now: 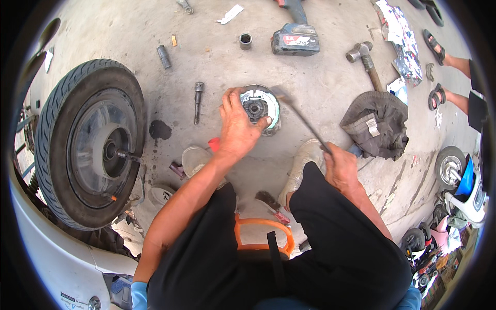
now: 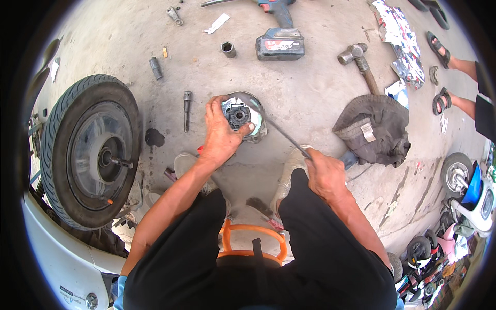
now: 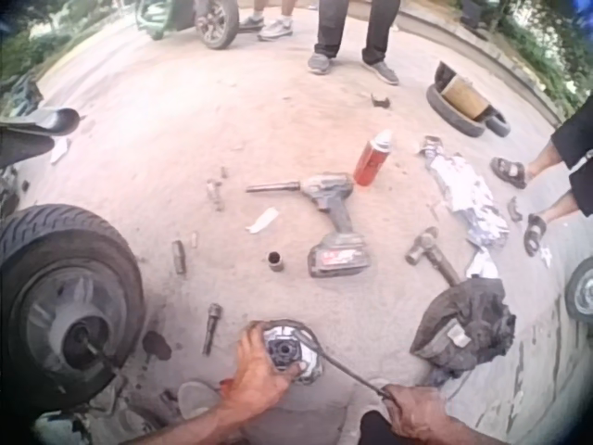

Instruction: The person unboxes new brake shoes and then assembles the brake plate assembly by hand, using a screwdriver and a powered impact driver to secure components and spring mechanisms.

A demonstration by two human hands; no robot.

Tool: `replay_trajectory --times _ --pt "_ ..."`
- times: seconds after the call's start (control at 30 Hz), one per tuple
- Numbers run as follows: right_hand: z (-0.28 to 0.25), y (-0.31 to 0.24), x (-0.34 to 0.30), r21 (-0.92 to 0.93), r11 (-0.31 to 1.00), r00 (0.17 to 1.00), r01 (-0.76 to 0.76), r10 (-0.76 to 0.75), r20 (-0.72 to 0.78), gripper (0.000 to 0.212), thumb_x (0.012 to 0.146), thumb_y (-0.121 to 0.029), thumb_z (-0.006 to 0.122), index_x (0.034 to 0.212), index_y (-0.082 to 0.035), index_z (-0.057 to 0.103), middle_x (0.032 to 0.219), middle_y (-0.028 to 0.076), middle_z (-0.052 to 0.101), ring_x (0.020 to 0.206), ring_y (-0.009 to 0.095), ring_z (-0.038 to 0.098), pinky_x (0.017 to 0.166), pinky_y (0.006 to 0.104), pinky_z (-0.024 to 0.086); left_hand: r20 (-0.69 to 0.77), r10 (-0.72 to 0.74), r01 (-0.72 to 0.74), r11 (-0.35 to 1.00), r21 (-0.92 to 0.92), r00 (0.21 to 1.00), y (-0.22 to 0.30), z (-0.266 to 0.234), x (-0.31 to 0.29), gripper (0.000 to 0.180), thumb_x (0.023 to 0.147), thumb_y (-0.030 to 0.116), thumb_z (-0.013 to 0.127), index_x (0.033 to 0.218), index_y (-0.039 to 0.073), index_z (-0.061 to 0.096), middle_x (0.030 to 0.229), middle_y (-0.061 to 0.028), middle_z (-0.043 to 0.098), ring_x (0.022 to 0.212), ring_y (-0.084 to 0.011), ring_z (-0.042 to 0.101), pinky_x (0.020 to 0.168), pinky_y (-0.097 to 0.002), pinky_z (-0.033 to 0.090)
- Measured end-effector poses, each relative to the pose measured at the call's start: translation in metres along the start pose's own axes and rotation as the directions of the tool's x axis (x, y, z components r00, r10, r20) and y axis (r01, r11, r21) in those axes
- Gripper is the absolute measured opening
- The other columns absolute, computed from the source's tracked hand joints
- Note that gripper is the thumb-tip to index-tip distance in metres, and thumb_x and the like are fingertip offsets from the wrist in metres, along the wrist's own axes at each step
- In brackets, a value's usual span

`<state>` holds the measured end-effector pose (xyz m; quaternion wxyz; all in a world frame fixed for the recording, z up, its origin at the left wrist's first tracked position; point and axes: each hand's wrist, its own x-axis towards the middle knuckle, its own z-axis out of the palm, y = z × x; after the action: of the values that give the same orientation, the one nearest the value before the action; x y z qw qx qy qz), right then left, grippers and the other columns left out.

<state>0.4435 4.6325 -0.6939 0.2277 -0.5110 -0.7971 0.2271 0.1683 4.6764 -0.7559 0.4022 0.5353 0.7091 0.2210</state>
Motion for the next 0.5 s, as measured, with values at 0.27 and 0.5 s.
replay_trajectory --times 0.27,0.5 --pt "0.015 -0.006 0.012 -0.173 0.984 0.974 0.045 -0.005 0.227 0.018 0.095 -0.009 0.062 0.111 -0.003 0.059 0.077 0.014 0.067 0.06 0.034 0.066 0.055 0.0452 0.052 -0.01 0.013 -0.013 1.0 -0.021 1.0 -0.001 0.002 0.004 0.09 0.074 0.016 0.088 0.143 0.0 0.033 0.146 -0.024 0.035 0.13 -0.0467 0.039 0.112 -0.053 0.037" --pt "0.016 -0.012 0.02 -0.137 0.99 0.967 0.027 0.009 0.256 0.021 0.09 -0.004 0.069 0.11 -0.002 0.061 0.076 0.015 0.065 0.059 0.033 0.064 0.053 0.0436 0.049 0.032 -0.06 0.06 0.998 -0.014 0.998 0.003 0.001 0.003 0.097 0.073 0.019 0.09 0.145 -0.007 0.031 0.142 -0.0267 0.038 0.134 -0.0435 0.04 0.116 -0.0488 0.033"
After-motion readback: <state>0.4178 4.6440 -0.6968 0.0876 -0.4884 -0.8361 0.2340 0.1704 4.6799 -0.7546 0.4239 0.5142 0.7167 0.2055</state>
